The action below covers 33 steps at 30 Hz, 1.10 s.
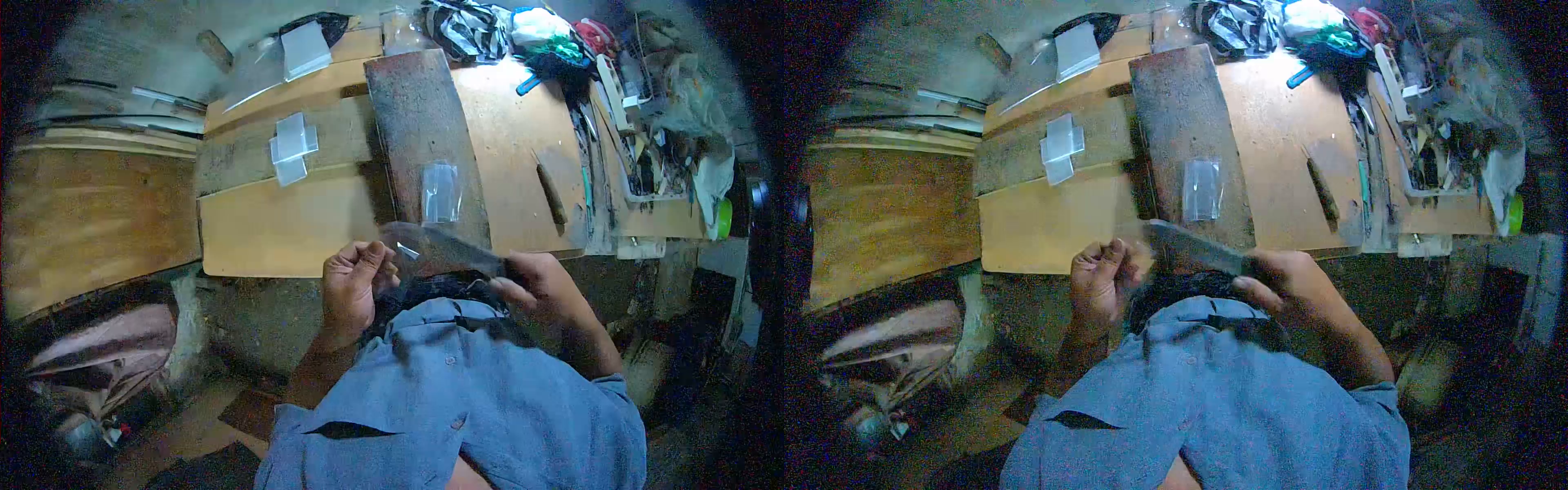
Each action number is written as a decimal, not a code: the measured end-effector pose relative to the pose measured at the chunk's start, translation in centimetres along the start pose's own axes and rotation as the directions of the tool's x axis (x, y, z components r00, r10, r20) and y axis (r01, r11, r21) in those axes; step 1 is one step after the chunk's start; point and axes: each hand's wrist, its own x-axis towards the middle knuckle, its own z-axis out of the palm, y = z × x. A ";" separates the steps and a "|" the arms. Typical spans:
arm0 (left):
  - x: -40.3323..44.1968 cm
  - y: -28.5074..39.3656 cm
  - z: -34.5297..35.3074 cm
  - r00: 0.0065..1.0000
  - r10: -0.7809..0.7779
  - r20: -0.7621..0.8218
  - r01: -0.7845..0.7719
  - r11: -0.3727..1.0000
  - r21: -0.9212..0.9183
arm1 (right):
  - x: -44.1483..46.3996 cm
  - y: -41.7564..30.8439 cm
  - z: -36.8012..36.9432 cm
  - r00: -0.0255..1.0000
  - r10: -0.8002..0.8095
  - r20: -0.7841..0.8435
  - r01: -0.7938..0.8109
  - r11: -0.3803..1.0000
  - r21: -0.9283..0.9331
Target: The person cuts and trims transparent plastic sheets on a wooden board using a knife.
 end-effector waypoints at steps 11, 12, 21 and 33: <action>-0.3 -0.2 -0.5 0.999 0.043 0.017 -0.043 0.999 -0.010 | -0.4 0.0 0.2 0.992 -0.082 0.094 0.112 0.915 -0.387; -0.3 -0.4 -0.7 0.998 0.036 0.055 -0.036 0.999 -0.014 | -0.3 -0.1 0.2 0.992 -0.083 0.092 0.112 0.915 -0.387; -2.1 0.6 1.3 0.954 -0.168 0.249 0.114 0.970 0.215 | 1.4 0.4 0.9 0.986 -0.008 0.164 0.081 0.891 -0.446; -2.9 1.2 1.3 0.867 -0.358 0.348 0.114 0.820 0.560 | 3.4 0.0 0.8 0.961 -0.051 0.273 0.174 0.877 -0.448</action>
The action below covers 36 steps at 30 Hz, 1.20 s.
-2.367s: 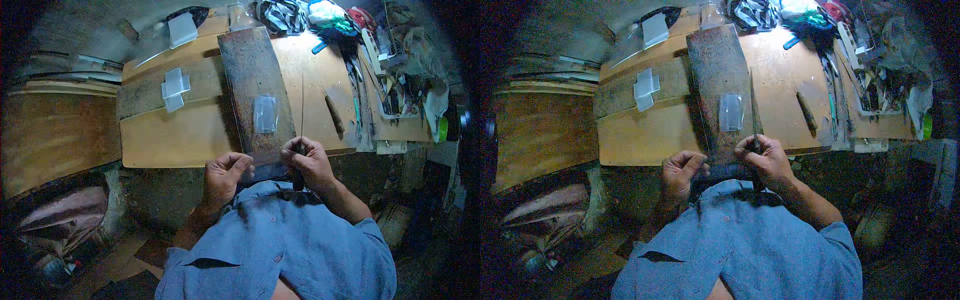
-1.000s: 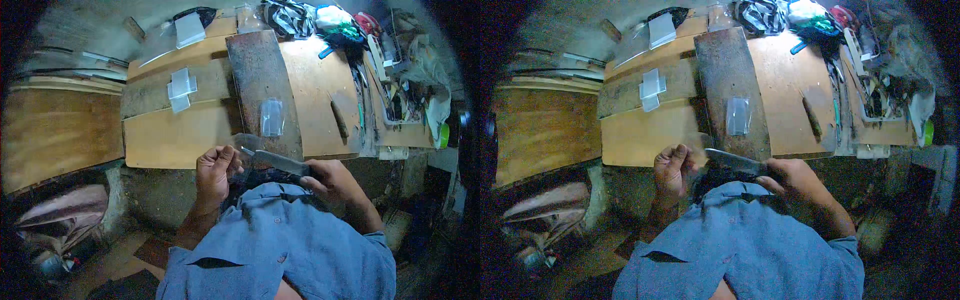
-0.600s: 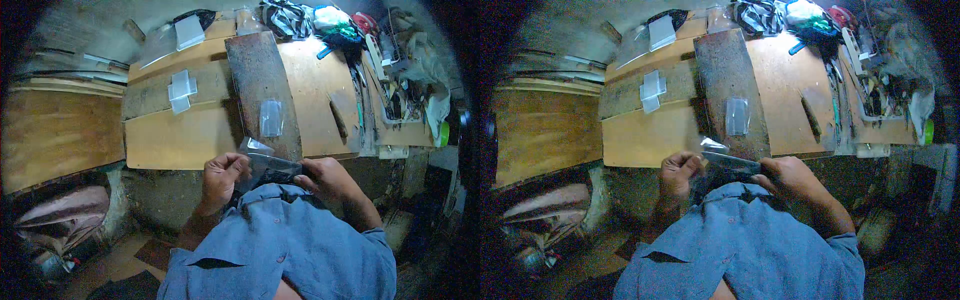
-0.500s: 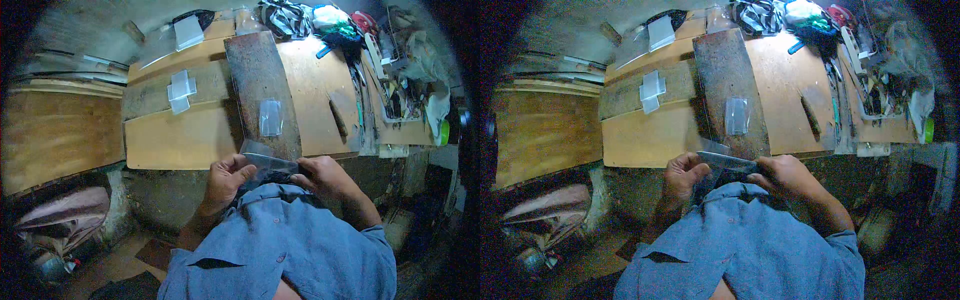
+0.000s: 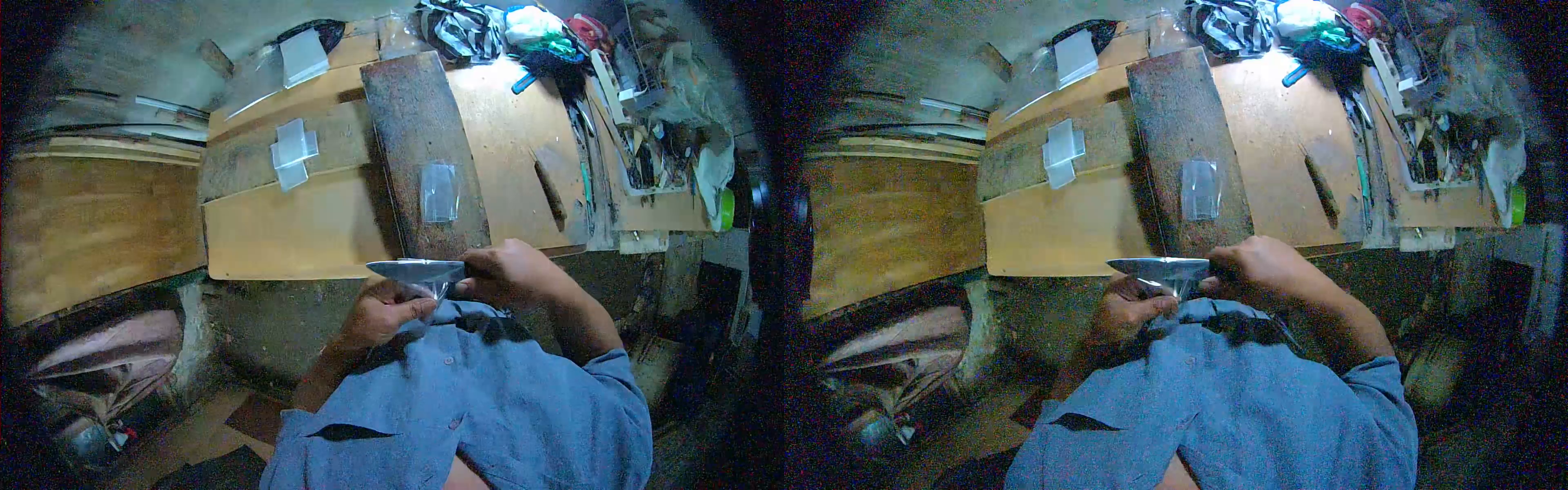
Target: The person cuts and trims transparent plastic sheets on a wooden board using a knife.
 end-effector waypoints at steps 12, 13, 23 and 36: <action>3.3 -2.2 0.2 0.979 0.147 -0.139 -0.174 0.964 -0.201 | 2.5 2.1 1.8 0.962 0.127 -0.241 0.110 0.627 0.771; 3.8 -2.4 0.6 0.979 0.148 -0.138 -0.174 0.963 -0.204 | 3.2 1.7 2.6 0.961 0.128 -0.244 0.138 0.543 0.828; 10.1 -6.1 0.5 0.924 0.138 -0.356 -0.226 0.950 -0.218 | 10.2 7.0 2.2 0.843 0.294 -0.451 0.150 0.677 0.721; 11.3 -8.0 0.9 0.859 0.035 -0.511 -0.142 0.975 -0.170 | 14.1 12.8 0.2 0.602 0.024 -0.798 0.017 0.999 0.042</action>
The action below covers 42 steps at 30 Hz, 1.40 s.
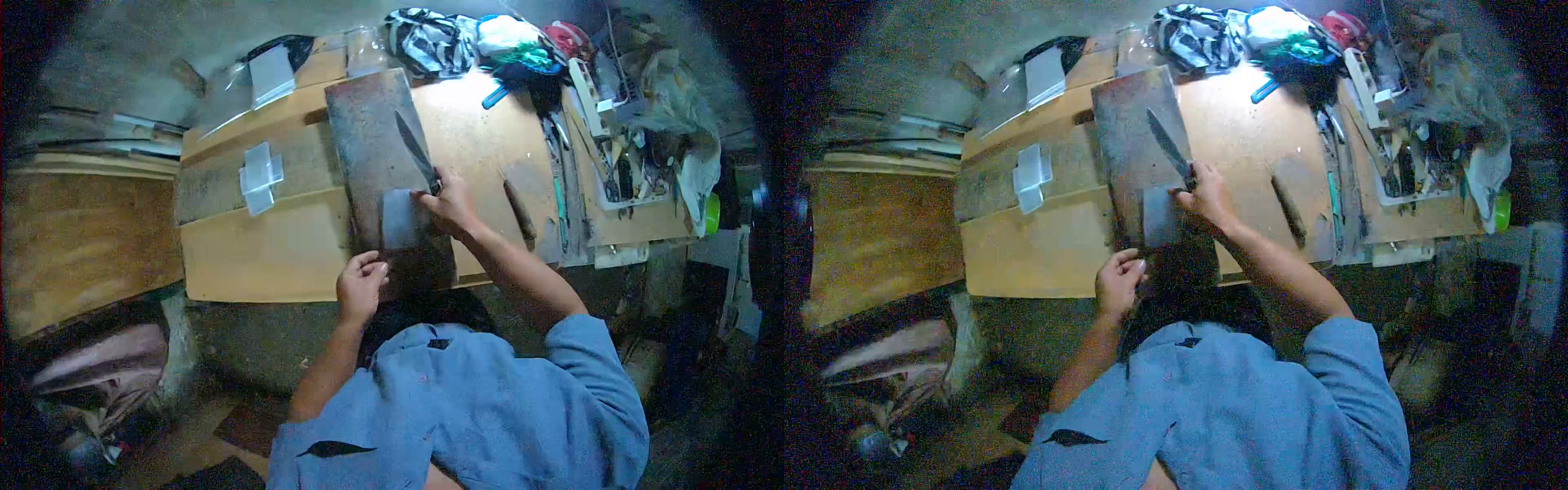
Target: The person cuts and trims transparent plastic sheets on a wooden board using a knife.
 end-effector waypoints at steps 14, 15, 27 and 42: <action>-2.5 -0.4 -0.9 0.986 -0.007 -0.169 -0.004 0.998 -0.062 | 16.4 14.0 -6.2 0.886 0.445 -0.133 -0.463 0.868 -0.180; -2.9 0.5 -0.5 0.982 -0.024 -0.186 0.018 0.999 -0.037 | 17.1 13.6 -6.5 0.884 0.454 -0.109 -0.467 0.867 -0.173; -4.6 1.8 2.2 0.968 -0.084 -0.238 0.070 0.995 -0.067 | 22.0 14.3 -4.9 0.845 0.521 -0.117 -0.533 0.811 -0.242; -4.2 3.3 3.6 0.989 -0.045 -0.138 0.039 0.998 -0.044 | 17.2 16.5 -7.0 0.902 0.413 0.129 -0.430 0.820 0.378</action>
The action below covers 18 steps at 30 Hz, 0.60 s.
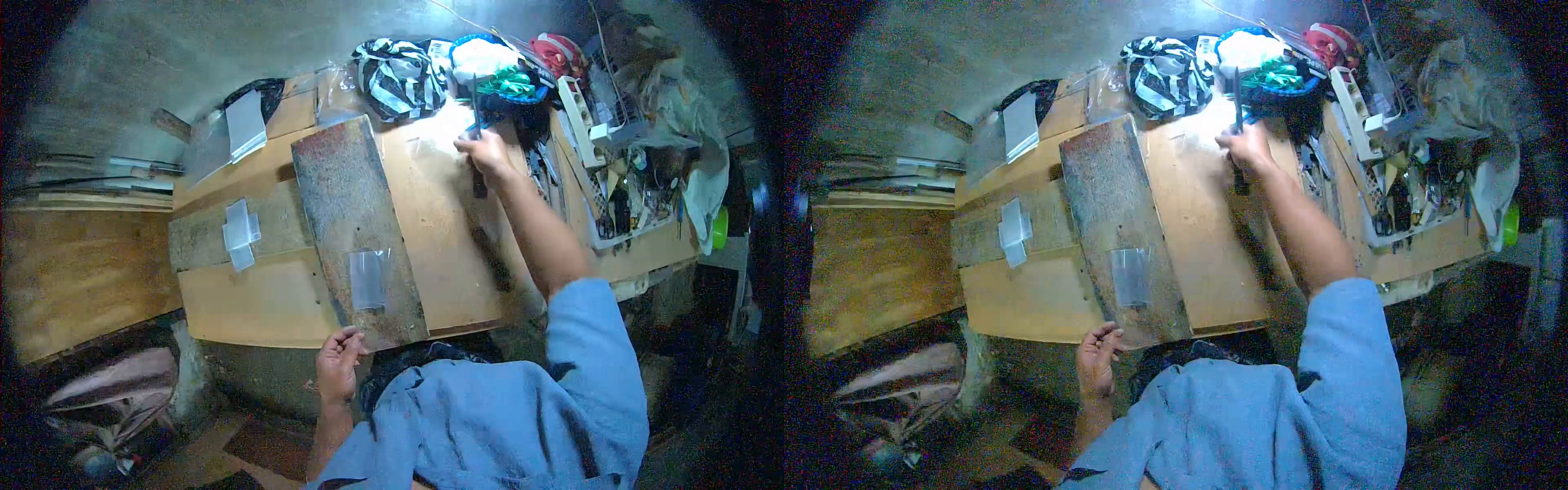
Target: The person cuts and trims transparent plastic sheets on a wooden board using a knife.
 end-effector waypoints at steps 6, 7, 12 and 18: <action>0.7 0.9 0.7 0.989 0.021 0.148 -0.022 1.000 0.006 | -11.7 -3.2 -2.1 0.960 0.172 0.220 -0.236 0.921 0.311; 0.7 1.1 1.0 0.983 0.021 0.181 -0.028 0.999 0.035 | -13.6 -3.8 -2.3 0.967 0.098 0.234 -0.183 0.908 0.377; 1.2 1.1 2.2 0.933 -0.003 0.359 0.010 1.000 -0.018 | -23.1 -6.5 -1.8 0.938 0.061 0.341 -0.232 0.841 0.489; -0.4 3.9 3.4 0.881 0.041 0.472 0.063 0.977 -0.202 | -29.5 -8.3 -0.9 0.854 0.107 0.509 -0.286 0.913 0.290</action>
